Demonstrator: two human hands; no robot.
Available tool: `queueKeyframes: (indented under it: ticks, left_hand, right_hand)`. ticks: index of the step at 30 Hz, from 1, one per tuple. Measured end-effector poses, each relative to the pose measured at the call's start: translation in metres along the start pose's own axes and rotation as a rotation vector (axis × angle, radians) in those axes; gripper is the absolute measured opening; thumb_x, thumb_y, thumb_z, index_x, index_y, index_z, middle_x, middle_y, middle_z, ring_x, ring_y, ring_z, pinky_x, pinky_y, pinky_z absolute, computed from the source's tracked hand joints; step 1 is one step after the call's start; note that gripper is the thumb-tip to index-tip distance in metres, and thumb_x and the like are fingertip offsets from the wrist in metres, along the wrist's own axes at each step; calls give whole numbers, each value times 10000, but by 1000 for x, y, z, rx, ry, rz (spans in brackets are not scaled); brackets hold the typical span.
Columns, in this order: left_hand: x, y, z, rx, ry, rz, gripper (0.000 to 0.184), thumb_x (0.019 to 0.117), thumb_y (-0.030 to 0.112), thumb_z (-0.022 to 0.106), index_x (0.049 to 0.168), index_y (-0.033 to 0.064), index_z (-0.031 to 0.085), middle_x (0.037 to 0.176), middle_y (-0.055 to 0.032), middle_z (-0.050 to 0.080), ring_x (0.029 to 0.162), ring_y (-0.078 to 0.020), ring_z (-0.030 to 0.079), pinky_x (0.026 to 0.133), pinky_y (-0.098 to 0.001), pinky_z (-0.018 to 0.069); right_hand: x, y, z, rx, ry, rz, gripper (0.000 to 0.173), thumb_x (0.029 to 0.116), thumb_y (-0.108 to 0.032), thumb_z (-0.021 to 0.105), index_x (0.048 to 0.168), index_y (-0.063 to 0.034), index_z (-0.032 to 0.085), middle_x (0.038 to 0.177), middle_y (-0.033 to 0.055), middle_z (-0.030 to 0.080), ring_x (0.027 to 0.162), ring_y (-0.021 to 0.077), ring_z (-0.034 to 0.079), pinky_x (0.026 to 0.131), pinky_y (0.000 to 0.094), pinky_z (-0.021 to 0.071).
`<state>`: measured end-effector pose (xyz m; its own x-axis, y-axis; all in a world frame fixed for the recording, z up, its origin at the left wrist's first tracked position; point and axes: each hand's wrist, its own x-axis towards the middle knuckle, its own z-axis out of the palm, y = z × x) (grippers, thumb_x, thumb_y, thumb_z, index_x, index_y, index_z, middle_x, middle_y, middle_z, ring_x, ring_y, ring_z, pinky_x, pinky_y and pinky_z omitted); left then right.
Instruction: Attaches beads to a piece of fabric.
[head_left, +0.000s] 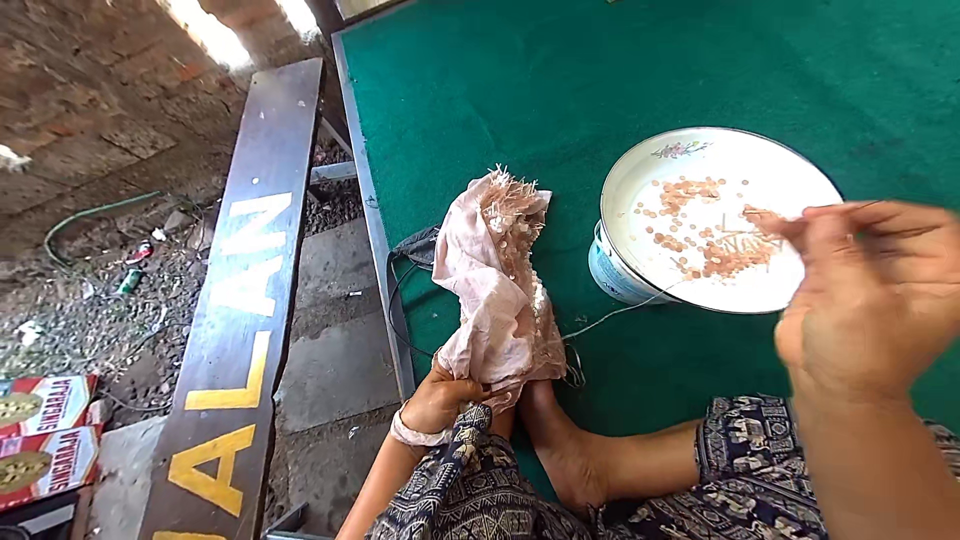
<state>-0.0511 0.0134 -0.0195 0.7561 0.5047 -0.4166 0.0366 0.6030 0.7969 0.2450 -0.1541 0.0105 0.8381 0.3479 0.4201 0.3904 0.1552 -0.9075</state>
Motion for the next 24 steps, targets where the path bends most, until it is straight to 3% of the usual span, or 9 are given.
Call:
queueKeyframes:
  ticks: [2,5,7,10,13,17,19,22,24]
  left_hand:
    - [4,5,6,-88,107,-28,377,783,-177,457,977,77,656,853,-22,760,778,-88,727,755,-273,611]
    - [17,9,8,-293,159,15,364,991,22,300,983,115,652,863,-26,762,802,-104,734,748,-290,611]
    - [30,8,4,-468,70,113,489,1080,216,162,1084,120,642,978,-44,761,935,-134,731,836,-320,602]
    - [46,13,2,-651,67,166,648,1073,493,87,1158,136,622,1056,-43,741,1020,-152,707,880,-347,581]
    - [57,17,1,-690,222,166,652,1058,574,139,1151,142,617,1005,-21,739,947,-125,715,814,-327,591]
    - [63,22,0,-753,377,167,651,1053,597,158,1207,126,581,989,-28,720,900,-121,705,769,-322,587]
    - [68,26,-1,-777,431,190,638,1052,603,162,1191,142,580,963,-10,713,874,-104,701,747,-307,584]
    - [85,-1,-32,-792,265,390,694,973,702,284,1171,123,609,1025,-38,733,972,-158,710,840,-370,588]
    - [93,-55,-60,-727,47,501,554,842,625,626,1091,135,696,1023,-45,747,996,-181,711,890,-387,578]
  right_hand:
    - [-29,-2,22,69,-257,164,131,1035,-86,501,1082,-164,596,944,-157,712,872,24,703,847,278,608]
    - [-84,1,60,70,-643,210,174,1001,-85,474,1093,-4,596,843,-29,644,663,22,618,620,240,563]
    - [-115,6,84,-2,-747,0,181,955,-122,575,1070,2,640,815,50,641,643,61,585,589,226,519]
    - [-141,22,118,-152,-655,-381,245,916,-267,682,1079,-85,692,810,49,642,648,120,568,597,222,494]
    - [-153,26,136,-142,-589,-334,322,913,-373,712,1059,-87,689,785,34,647,626,91,554,582,195,478]
    - [-163,15,146,23,-698,482,613,751,-456,860,1144,-26,669,694,-94,474,564,-16,405,553,164,390]
    - [-164,15,152,230,-676,781,311,772,-222,874,964,-53,698,619,-110,512,519,-21,461,535,165,439]
    - [-160,5,154,343,-634,600,146,838,-170,811,791,-95,694,605,-132,536,516,-74,452,513,112,409]
    - [-153,-5,153,246,-701,393,225,860,-279,802,799,-81,713,690,-97,584,586,-85,461,552,95,396]
